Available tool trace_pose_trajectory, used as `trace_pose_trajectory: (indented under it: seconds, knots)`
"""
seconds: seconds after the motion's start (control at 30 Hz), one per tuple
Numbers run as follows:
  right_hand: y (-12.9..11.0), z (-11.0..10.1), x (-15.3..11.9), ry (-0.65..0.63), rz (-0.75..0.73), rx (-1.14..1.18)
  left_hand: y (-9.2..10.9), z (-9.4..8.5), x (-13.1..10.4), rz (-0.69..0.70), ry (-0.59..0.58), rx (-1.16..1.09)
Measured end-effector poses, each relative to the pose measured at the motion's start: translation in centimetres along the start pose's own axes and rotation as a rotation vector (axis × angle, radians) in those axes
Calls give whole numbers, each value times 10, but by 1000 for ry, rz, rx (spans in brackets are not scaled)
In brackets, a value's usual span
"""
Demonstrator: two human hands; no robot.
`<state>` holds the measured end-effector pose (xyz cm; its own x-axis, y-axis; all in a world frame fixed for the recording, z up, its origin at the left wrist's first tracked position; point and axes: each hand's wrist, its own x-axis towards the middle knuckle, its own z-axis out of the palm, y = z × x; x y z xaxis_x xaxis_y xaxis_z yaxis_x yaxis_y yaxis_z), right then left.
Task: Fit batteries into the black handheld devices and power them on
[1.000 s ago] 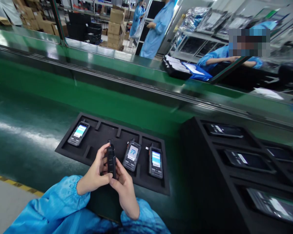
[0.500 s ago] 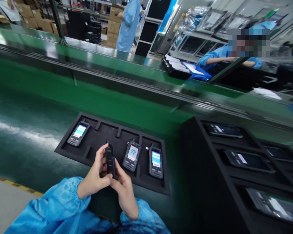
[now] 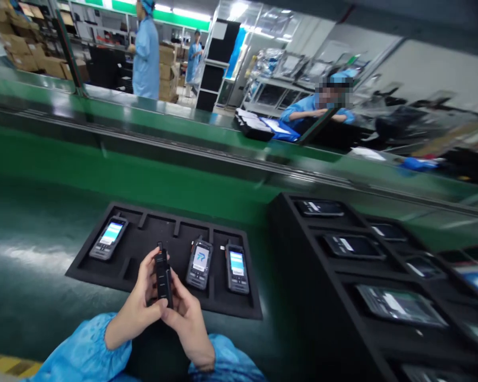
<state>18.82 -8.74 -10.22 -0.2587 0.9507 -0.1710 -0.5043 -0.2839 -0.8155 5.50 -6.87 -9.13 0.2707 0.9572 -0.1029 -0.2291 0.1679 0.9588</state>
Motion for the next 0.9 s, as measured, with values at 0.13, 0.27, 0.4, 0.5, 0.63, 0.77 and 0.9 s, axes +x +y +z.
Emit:
trace_pose_trajectory:
  seconds: [0.13,0.27,0.4,0.5,0.63,0.77,0.9]
  knots:
    - [2,-1,2,-27,6,0,-6,-2,0,4,36,21]
    - [0,0,2,-39,-12,-12,-8,-4,0,5,51,21]
    - [-1,1,2,-45,-43,-49,-5,-4,1,9,17,1]
    - [0,0,1,-33,-46,-40,0,-5,3,5,-1,-12]
    - [3,-4,0,-17,-8,-9,5,-8,5,-3,-95,-68]
    - [2,-7,0,-14,7,1,8,-8,6,-32,-100,-119]
    - [1,-7,0,-24,-5,0,10,-7,6,-28,-76,-103]
